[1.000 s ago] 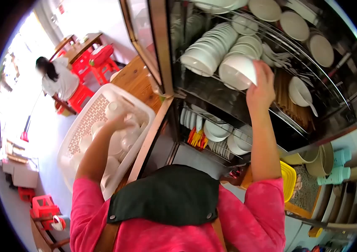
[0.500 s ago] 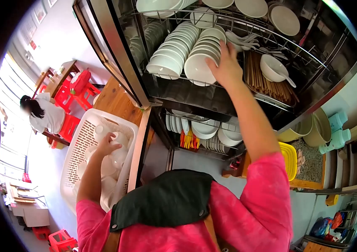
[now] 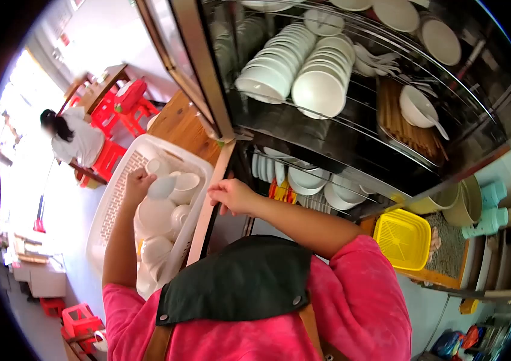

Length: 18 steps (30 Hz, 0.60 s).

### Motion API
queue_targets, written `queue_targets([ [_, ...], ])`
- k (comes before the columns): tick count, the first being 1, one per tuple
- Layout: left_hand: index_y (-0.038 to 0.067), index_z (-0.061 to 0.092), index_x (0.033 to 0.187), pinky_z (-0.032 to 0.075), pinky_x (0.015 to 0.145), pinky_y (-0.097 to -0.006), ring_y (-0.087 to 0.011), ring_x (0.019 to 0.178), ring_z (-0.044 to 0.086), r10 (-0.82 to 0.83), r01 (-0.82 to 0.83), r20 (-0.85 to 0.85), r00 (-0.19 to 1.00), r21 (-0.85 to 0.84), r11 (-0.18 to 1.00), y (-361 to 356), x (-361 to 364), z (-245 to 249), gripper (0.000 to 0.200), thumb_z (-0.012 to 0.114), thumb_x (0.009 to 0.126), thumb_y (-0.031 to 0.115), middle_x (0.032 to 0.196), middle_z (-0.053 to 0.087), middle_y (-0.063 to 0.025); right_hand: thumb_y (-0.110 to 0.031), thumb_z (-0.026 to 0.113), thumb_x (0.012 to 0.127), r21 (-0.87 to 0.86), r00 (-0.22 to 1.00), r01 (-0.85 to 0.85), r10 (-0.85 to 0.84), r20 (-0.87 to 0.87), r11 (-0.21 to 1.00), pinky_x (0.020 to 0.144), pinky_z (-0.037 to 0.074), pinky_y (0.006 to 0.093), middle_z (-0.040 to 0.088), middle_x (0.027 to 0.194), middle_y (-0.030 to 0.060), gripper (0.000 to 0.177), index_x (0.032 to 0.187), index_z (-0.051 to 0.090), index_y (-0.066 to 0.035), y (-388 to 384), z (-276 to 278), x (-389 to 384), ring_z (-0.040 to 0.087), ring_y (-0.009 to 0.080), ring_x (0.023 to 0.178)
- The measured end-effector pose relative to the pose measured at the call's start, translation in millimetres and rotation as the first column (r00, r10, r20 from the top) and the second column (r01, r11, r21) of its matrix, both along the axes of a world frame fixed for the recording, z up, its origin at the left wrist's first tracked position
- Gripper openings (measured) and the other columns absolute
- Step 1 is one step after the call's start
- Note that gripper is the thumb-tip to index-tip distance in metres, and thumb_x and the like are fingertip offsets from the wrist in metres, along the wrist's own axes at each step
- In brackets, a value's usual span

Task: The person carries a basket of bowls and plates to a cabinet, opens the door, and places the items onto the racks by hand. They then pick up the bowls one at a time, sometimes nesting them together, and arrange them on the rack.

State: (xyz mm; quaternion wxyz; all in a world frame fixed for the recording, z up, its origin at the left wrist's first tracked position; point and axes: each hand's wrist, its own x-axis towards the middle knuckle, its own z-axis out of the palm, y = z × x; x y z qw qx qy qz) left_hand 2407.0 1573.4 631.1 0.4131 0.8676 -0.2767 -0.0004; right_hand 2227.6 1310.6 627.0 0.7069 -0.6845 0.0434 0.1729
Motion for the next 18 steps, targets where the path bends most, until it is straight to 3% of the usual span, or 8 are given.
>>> queue_targets([
  [1, 0.004, 0.042, 0.053, 0.032, 0.049, -0.0287, -0.0130, 0.053, 0.038, -0.085, 0.098, 0.215, 0.973, -0.047, 0.994, -6.3, -8.8, 9.2, 0.034, 0.071, 0.066, 0.015, 0.054, 0.042, -0.0022, -0.031, 0.050, 0.086, 0.010, 0.999, -0.034, 0.034, -0.002, 0.999, 0.044, 0.044, 0.0229, 0.060, 0.088, 0.0081, 0.038, 0.109, 0.051, 0.000, 7.0, 2.0, 6.6, 0.056, 0.0124, 0.056],
  [3, 0.006, 0.040, 0.055, 0.033, 0.060, -0.0335, -0.0231, 0.064, 0.041, -0.215, 0.262, 0.445, 0.869, -0.047, 0.964, -20.5, -33.3, 24.4, 0.043, 0.077, 0.056, 0.026, 0.062, 0.044, -0.0045, -0.040, 0.042, 0.088, 0.474, 0.939, 0.031, 0.138, -0.317, 0.880, 0.038, 0.038, 0.0190, 0.058, 0.103, 0.0070, 0.052, 0.126, 0.036, -0.005, 21.5, 15.1, 19.4, 0.056, 0.0120, 0.059],
  [7, 0.011, 0.039, 0.056, 0.033, 0.060, -0.0344, -0.0240, 0.060, 0.037, -0.371, 0.455, 0.792, 0.485, 0.134, 0.880, -63.5, -89.9, 53.5, 0.049, 0.075, 0.045, 0.041, 0.060, 0.035, -0.0028, -0.048, 0.044, 0.085, 0.717, 0.960, 0.019, 0.187, -0.207, 0.697, 0.038, 0.042, 0.0194, 0.058, 0.097, 0.0110, 0.057, 0.123, 0.037, -0.006, 29.7, 28.5, 20.3, 0.058, 0.0150, 0.060],
  [9, 0.009, 0.047, 0.064, 0.038, 0.067, -0.0373, -0.0268, 0.070, 0.045, -0.403, 0.509, 0.793, 0.457, 0.139, 0.849, -68.0, -100.1, 56.0, 0.046, 0.075, 0.048, 0.041, 0.072, 0.044, -0.0059, -0.032, 0.050, 0.082, 0.751, 0.954, 0.074, 0.172, -0.245, 0.657, 0.037, 0.042, 0.0211, 0.058, 0.094, 0.0104, 0.047, 0.119, 0.039, -0.006, 21.9, 11.8, 13.5, 0.057, 0.0152, 0.058],
  [13, 0.006, 0.054, 0.085, 0.040, 0.079, -0.0405, -0.0310, 0.088, 0.049, -0.276, 0.437, 0.754, 0.596, -0.016, 0.899, -74.8, -112.8, 70.7, 0.039, 0.073, 0.061, 0.030, 0.094, 0.049, -0.0108, -0.001, 0.045, 0.069, 0.390, 0.928, 0.370, -0.315, -0.199, 0.843, 0.032, 0.038, 0.0223, 0.058, 0.081, 0.0111, 0.048, 0.117, 0.039, -0.004, 1.9, 31.1, -8.4, 0.053, 0.0146, 0.046],
  [15, 0.007, 0.048, 0.110, 0.038, 0.088, -0.0401, -0.0331, 0.104, 0.046, -0.141, 0.224, 0.454, 0.880, -0.135, 0.965, -59.7, -91.0, 45.4, 0.044, 0.066, 0.071, 0.019, 0.113, 0.046, -0.0139, -0.001, 0.045, 0.071, 0.341, 0.873, 0.481, -0.475, -0.106, 0.808, 0.031, 0.037, 0.0229, 0.058, 0.076, 0.0116, 0.047, 0.118, 0.038, -0.005, -21.3, 37.8, -13.1, 0.052, 0.0155, 0.042],
  [17, 0.009, 0.044, 0.119, 0.038, 0.090, -0.0373, -0.0324, 0.106, 0.046, -0.124, 0.115, 0.038, 0.992, 0.199, 0.973, -33.0, -65.6, 4.5, 0.050, 0.061, 0.072, 0.014, 0.116, 0.046, -0.0153, 0.001, 0.044, 0.072, 0.278, 0.734, 0.635, -0.676, 0.074, 0.720, 0.029, 0.035, 0.0224, 0.057, 0.082, 0.0108, 0.048, 0.119, 0.036, -0.003, -45.3, 46.4, -20.3, 0.051, 0.0132, 0.044],
  [18, 0.009, 0.044, 0.119, 0.038, 0.090, -0.0373, -0.0324, 0.106, 0.046, -0.132, 0.123, 0.038, 0.990, 0.192, 0.974, -25.2, -60.5, -4.3, 0.050, 0.061, 0.072, 0.014, 0.116, 0.046, -0.0153, 0.001, 0.044, 0.072, 0.180, 0.630, 0.719, -0.739, 0.240, 0.672, 0.037, 0.041, 0.0233, 0.055, 0.089, 0.0117, 0.048, 0.119, 0.036, -0.003, -63.7, 51.4, -25.5, 0.054, 0.0145, 0.054],
])
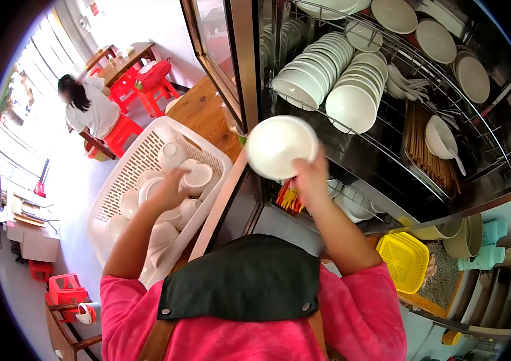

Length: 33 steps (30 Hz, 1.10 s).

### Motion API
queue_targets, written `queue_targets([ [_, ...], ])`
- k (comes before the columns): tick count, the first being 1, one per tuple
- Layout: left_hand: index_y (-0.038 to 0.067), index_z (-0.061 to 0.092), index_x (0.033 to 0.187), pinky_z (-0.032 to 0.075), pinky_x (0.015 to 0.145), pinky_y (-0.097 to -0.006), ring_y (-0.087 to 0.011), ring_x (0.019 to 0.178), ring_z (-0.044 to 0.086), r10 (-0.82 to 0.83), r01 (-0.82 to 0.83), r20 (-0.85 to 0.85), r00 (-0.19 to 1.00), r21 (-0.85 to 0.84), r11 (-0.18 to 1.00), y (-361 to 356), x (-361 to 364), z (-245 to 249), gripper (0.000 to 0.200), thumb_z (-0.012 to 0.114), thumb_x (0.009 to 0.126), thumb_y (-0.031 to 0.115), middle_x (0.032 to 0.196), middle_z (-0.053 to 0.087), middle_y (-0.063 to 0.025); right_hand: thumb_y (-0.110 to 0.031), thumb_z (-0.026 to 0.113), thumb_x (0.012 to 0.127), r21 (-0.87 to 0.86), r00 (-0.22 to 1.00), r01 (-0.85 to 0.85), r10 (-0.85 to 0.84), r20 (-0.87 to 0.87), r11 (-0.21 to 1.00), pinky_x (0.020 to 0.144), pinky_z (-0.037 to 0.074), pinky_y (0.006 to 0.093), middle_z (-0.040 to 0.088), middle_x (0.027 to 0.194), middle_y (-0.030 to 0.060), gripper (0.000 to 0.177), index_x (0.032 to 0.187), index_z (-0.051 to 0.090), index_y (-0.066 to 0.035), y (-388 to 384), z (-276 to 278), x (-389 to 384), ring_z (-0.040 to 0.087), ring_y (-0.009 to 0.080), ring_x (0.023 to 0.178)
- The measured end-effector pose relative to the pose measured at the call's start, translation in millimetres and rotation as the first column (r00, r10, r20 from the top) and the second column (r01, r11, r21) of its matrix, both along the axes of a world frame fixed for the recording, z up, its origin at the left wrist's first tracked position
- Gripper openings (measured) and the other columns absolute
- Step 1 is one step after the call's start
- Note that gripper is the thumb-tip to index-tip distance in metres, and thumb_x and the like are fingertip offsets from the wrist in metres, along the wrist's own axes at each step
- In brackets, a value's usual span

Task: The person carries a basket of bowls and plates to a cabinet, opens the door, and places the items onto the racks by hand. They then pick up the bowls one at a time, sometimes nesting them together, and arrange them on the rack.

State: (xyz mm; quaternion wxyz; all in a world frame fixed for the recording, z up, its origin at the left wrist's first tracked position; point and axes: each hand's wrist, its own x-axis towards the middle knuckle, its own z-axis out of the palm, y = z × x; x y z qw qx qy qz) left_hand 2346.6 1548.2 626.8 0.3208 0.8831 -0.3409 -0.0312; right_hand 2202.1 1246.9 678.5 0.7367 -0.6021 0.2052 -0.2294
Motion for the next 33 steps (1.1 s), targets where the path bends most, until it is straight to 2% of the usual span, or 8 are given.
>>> queue_targets([
  [3, 0.009, 0.043, 0.121, 0.038, 0.091, -0.0380, -0.0304, 0.109, 0.045, -0.021, 0.182, -0.301, 0.953, 0.515, 0.837, 23.8, -0.6, -26.1, 0.060, 0.067, 0.066, 0.019, 0.117, 0.046, -0.0156, 0.000, 0.042, 0.076, -0.503, 0.843, 0.511, -0.293, 0.451, 0.697, 0.095, 0.034, 0.0376, 0.041, 0.118, 0.0167, 0.049, 0.123, 0.033, 0.000, -62.9, 14.3, -3.7, 0.043, 0.0269, 0.108],
  [6, 0.010, 0.043, 0.121, 0.039, 0.090, -0.0389, -0.0306, 0.107, 0.047, -0.072, 0.289, -0.431, 0.900, 0.464, 0.838, 20.6, -7.1, -43.5, 0.068, 0.071, 0.060, 0.022, 0.116, 0.047, -0.0163, -0.003, 0.041, 0.077, -0.841, 0.805, 0.541, -0.289, 0.518, 0.003, 0.092, 0.036, 0.0395, 0.043, 0.120, 0.0212, 0.044, 0.120, 0.040, 0.001, -114.7, 48.4, -11.9, 0.044, 0.0347, 0.109],
  [16, -0.002, 0.043, 0.108, 0.044, 0.081, -0.0386, -0.0297, 0.094, 0.054, 0.181, 0.153, -0.535, 0.825, 0.520, 0.840, 16.6, 34.0, -47.3, 0.068, 0.075, 0.059, 0.032, 0.105, 0.052, -0.0185, -0.001, 0.038, 0.073, -0.941, 0.905, -0.134, -0.349, -0.244, 0.312, 0.096, 0.034, 0.0389, 0.032, 0.133, 0.0169, 0.060, 0.132, 0.030, -0.011, -171.4, 67.4, 23.9, 0.036, 0.0339, 0.119],
  [19, -0.008, 0.038, 0.110, 0.049, 0.067, -0.0342, -0.0266, 0.091, 0.056, 0.370, 0.016, -0.612, 0.699, 0.530, 0.848, 10.4, 26.1, -60.2, 0.079, 0.076, 0.060, 0.039, 0.100, 0.052, -0.0218, -0.005, 0.042, 0.075, -0.934, 0.874, -0.121, -0.409, -0.261, 0.337, 0.097, 0.033, 0.0403, 0.028, 0.135, 0.0186, 0.058, 0.132, 0.029, -0.009, -186.4, 62.0, 34.3, 0.033, 0.0369, 0.120],
  [21, -0.008, 0.037, 0.113, 0.049, 0.059, -0.0310, -0.0252, 0.088, 0.057, 0.238, -0.070, -0.322, 0.916, 0.456, 0.887, 14.2, 26.3, -93.4, 0.084, 0.076, 0.059, 0.041, 0.101, 0.052, -0.0213, -0.008, 0.049, 0.078, -0.996, 0.899, -0.009, -0.436, -0.048, 0.090, 0.088, 0.041, 0.0382, 0.029, 0.133, 0.0197, 0.056, 0.131, 0.031, -0.009, -176.7, 57.1, 23.8, 0.046, 0.0342, 0.108],
  [26, 0.006, 0.048, 0.111, 0.047, 0.062, -0.0291, -0.0163, 0.081, 0.056, 0.386, -0.099, -0.811, 0.440, 0.383, 0.918, 16.4, 36.2, -36.8, 0.061, 0.075, 0.064, 0.034, 0.101, 0.055, -0.0062, -0.006, 0.056, 0.080, -0.851, 0.905, 0.420, -0.069, 0.421, 0.315, 0.058, 0.042, 0.0205, 0.036, 0.127, 0.0143, 0.048, 0.124, 0.039, -0.005, -107.6, 37.9, -28.7, 0.049, 0.0112, 0.068],
  [31, 0.005, 0.049, 0.107, 0.047, 0.063, -0.0316, -0.0175, 0.080, 0.056, 0.456, -0.467, -0.784, 0.420, 0.245, 0.850, 15.7, 45.7, -18.6, 0.045, 0.068, 0.072, 0.026, 0.093, 0.057, -0.0071, 0.001, 0.055, 0.076, -0.862, 0.987, 0.129, 0.016, 0.157, 0.490, 0.050, 0.038, 0.0157, 0.042, 0.123, 0.0109, 0.034, 0.110, 0.051, -0.002, -57.7, -10.8, -46.4, 0.049, 0.0083, 0.070],
  [33, 0.003, 0.047, 0.107, 0.047, 0.065, -0.0332, -0.0220, 0.082, 0.057, 0.546, -0.521, -0.514, 0.662, 0.208, 0.828, 3.8, 45.5, -24.8, 0.048, 0.069, 0.071, 0.026, 0.094, 0.057, -0.0123, 0.002, 0.055, 0.075, -0.840, 0.993, 0.073, 0.038, 0.110, 0.538, 0.050, 0.038, 0.0158, 0.042, 0.122, 0.0106, 0.034, 0.109, 0.052, -0.003, -48.9, -24.7, -46.1, 0.049, 0.0084, 0.070],
])
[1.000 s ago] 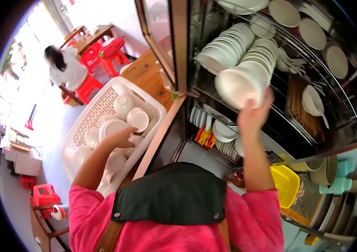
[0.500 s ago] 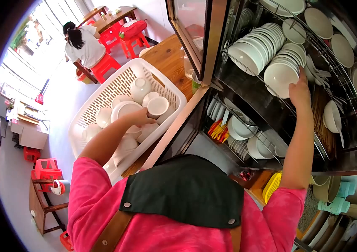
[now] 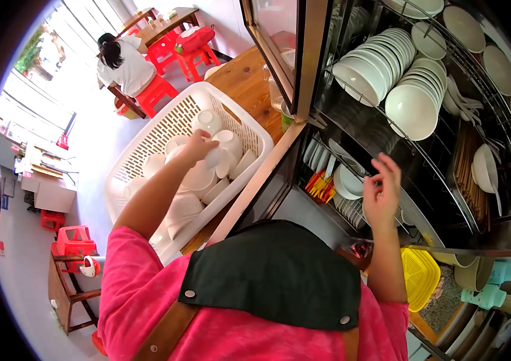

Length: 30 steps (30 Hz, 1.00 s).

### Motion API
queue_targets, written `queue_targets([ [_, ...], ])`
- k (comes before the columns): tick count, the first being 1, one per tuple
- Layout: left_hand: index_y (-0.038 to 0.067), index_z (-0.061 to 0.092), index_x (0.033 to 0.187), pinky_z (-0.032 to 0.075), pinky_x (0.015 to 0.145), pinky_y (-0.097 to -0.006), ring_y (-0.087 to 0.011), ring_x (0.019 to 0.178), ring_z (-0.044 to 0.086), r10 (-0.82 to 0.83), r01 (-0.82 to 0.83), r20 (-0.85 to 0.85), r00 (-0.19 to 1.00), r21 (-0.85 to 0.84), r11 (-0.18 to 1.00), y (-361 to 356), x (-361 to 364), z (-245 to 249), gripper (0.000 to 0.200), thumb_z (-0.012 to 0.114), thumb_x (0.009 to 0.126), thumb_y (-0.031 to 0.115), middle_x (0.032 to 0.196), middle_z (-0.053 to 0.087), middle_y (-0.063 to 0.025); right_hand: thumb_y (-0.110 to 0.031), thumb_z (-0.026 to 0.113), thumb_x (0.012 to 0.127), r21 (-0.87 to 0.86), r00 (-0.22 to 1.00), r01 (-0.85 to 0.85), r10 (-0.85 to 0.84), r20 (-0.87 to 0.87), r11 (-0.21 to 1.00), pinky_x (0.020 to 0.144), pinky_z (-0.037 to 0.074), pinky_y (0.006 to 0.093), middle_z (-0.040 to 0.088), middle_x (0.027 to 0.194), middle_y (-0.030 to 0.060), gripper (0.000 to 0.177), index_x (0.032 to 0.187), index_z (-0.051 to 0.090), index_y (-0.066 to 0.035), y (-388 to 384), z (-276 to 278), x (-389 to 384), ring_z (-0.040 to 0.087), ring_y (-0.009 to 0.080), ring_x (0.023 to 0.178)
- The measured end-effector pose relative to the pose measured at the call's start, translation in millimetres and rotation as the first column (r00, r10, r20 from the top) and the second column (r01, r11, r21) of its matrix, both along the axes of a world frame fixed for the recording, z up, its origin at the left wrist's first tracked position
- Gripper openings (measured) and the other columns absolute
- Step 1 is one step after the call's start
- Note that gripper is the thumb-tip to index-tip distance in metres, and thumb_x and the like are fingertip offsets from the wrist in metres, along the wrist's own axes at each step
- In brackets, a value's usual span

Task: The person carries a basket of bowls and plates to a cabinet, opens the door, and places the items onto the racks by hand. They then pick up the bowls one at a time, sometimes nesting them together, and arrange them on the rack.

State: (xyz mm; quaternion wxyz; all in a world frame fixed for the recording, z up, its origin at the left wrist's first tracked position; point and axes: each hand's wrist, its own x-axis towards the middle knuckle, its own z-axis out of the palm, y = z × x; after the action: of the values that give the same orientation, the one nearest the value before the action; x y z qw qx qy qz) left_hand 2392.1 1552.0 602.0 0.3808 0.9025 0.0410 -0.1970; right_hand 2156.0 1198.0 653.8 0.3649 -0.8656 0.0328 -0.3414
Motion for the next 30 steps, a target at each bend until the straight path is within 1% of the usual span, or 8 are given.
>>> queue_targets([
  [4, 0.000, 0.046, 0.104, 0.047, 0.068, -0.0345, -0.0262, 0.085, 0.058, -0.233, 0.179, 0.221, 0.947, 0.242, 0.954, -25.3, -4.2, -30.6, 0.048, 0.067, 0.072, 0.028, 0.091, 0.057, -0.0198, 0.003, 0.054, 0.074, 0.045, 0.995, -0.068, 0.071, -0.064, 0.997, 0.050, 0.039, 0.0158, 0.044, 0.120, 0.0100, 0.034, 0.108, 0.052, -0.003, 9.9, -8.4, -3.0, 0.050, 0.0085, 0.070],
  [5, 0.004, 0.049, 0.111, 0.047, 0.071, -0.0377, -0.0238, 0.081, 0.059, -0.189, 0.208, -0.165, 0.968, 0.108, 0.972, -31.3, -0.9, -21.4, 0.041, 0.059, 0.079, 0.027, 0.087, 0.059, -0.0189, 0.003, 0.054, 0.074, 0.054, 0.996, -0.080, 0.082, -0.047, 0.995, 0.050, 0.039, 0.0161, 0.046, 0.119, 0.0099, 0.034, 0.107, 0.053, -0.004, 11.4, -6.8, -4.6, 0.050, 0.0086, 0.069],
  [8, 0.013, 0.050, 0.117, 0.047, 0.072, -0.0364, -0.0253, 0.078, 0.060, -0.231, 0.255, -0.256, 0.939, 0.065, 0.965, -20.1, 7.7, -8.8, 0.037, 0.055, 0.081, 0.022, 0.086, 0.060, -0.0201, 0.003, 0.054, 0.074, 0.086, 0.993, -0.071, 0.078, -0.088, 0.994, 0.049, 0.039, 0.0165, 0.047, 0.116, 0.0097, 0.032, 0.105, 0.054, -0.003, 9.9, -15.0, -11.4, 0.050, 0.0085, 0.069],
  [9, 0.019, 0.052, 0.117, 0.045, 0.078, -0.0382, -0.0260, 0.090, 0.056, -0.486, 0.438, 0.016, 0.874, 0.406, 0.802, -2.6, 19.3, -32.8, 0.040, 0.055, 0.078, 0.014, 0.095, 0.058, -0.0179, 0.003, 0.055, 0.074, 0.086, 0.993, -0.059, 0.068, -0.101, 0.995, 0.051, 0.041, 0.0190, 0.049, 0.113, 0.0099, 0.030, 0.103, 0.055, -0.004, 13.4, -16.6, -14.0, 0.052, 0.0102, 0.070],
  [11, 0.021, 0.051, 0.117, 0.040, 0.088, -0.0430, -0.0259, 0.107, 0.047, -0.781, 0.574, 0.149, 0.607, 0.598, 0.560, 14.7, 20.6, -51.3, 0.046, 0.056, 0.073, 0.007, 0.105, 0.054, -0.0090, 0.002, 0.054, 0.074, 0.143, 0.990, -0.120, 0.129, -0.060, 0.982, 0.056, 0.044, 0.0222, 0.051, 0.111, 0.0094, 0.028, 0.102, 0.055, -0.004, 16.0, -45.8, -14.5, 0.054, 0.0134, 0.074],
  [18, 0.006, 0.052, 0.082, 0.042, 0.076, -0.0431, -0.0313, 0.092, 0.052, -0.866, 0.697, 0.126, 0.483, 0.543, 0.468, -3.7, 18.1, -43.6, 0.016, 0.062, 0.070, 0.009, 0.091, 0.056, -0.0118, -0.006, 0.055, 0.077, 0.247, 0.894, -0.268, 0.336, -0.298, 0.931, 0.061, 0.047, 0.0278, 0.056, 0.097, 0.0082, 0.022, 0.098, 0.056, -0.005, 60.0, -57.4, -14.9, 0.058, 0.0201, 0.071],
  [23, 0.004, 0.050, 0.084, 0.045, 0.062, -0.0433, -0.0355, 0.075, 0.056, -0.751, 0.515, 0.467, 0.467, 0.547, 0.660, -20.3, -11.0, 42.1, 0.015, 0.059, 0.074, 0.010, 0.083, 0.055, -0.0160, -0.011, 0.058, 0.078, 0.454, 0.762, -0.432, 0.585, -0.279, 0.779, 0.060, 0.047, 0.0266, 0.056, 0.098, 0.0073, 0.031, 0.108, 0.051, -0.006, 86.6, -60.9, 17.4, 0.057, 0.0165, 0.071],
  [30, 0.004, 0.050, 0.088, 0.050, 0.058, -0.0374, -0.0261, 0.067, 0.060, -0.871, 0.682, 0.467, 0.151, 0.589, 0.434, -124.8, -130.3, 63.2, 0.016, 0.051, 0.076, 0.015, 0.080, 0.054, -0.0127, -0.015, 0.056, 0.083, 0.875, 0.848, -0.126, 0.508, -0.149, 0.467, 0.051, 0.049, 0.0246, 0.054, 0.102, 0.0041, 0.049, 0.128, 0.035, -0.012, 93.4, -49.8, 9.0, 0.056, 0.0121, 0.070],
])
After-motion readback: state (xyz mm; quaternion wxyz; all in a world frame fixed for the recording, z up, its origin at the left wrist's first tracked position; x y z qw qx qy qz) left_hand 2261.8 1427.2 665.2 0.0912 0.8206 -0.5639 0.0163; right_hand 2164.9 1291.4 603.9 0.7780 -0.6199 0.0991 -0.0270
